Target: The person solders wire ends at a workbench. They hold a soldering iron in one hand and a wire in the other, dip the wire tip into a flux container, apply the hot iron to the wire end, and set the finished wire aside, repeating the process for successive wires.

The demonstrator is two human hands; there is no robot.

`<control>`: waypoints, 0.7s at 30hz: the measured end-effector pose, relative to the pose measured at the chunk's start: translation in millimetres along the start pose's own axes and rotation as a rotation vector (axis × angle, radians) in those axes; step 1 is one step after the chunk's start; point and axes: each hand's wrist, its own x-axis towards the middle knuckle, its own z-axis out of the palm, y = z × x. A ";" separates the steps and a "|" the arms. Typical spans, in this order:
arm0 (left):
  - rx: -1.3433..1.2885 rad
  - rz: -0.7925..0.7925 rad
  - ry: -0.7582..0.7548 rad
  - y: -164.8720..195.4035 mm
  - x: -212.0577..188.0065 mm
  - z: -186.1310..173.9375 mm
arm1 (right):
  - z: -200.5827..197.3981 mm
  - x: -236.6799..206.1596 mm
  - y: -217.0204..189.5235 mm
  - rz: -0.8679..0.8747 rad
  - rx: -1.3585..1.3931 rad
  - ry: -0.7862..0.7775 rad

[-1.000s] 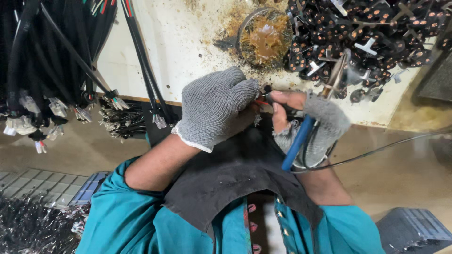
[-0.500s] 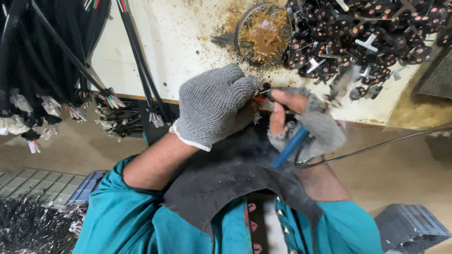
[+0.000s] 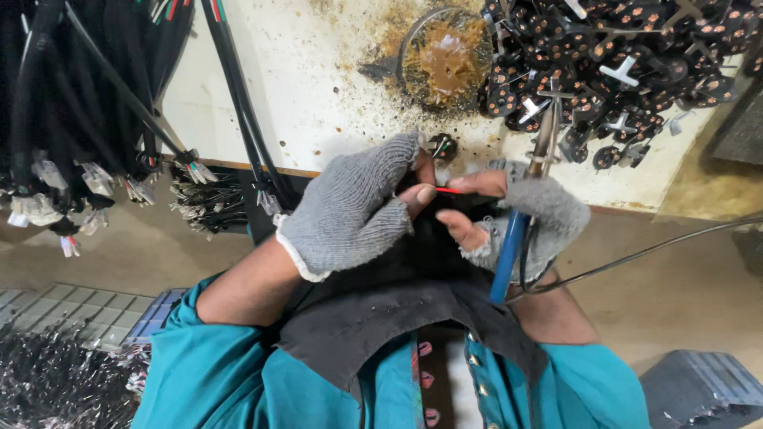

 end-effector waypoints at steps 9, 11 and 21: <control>0.140 0.143 0.060 -13.3 1.6 13.0 | -4.4 4.4 27.3 -0.299 -0.374 0.102; 0.151 0.169 0.056 -16.3 1.3 13.7 | -9.3 3.8 35.9 -0.304 -0.380 0.102; 0.234 0.341 0.166 -32.0 -3.1 20.1 | -10.4 -10.8 31.2 -0.244 -0.334 0.065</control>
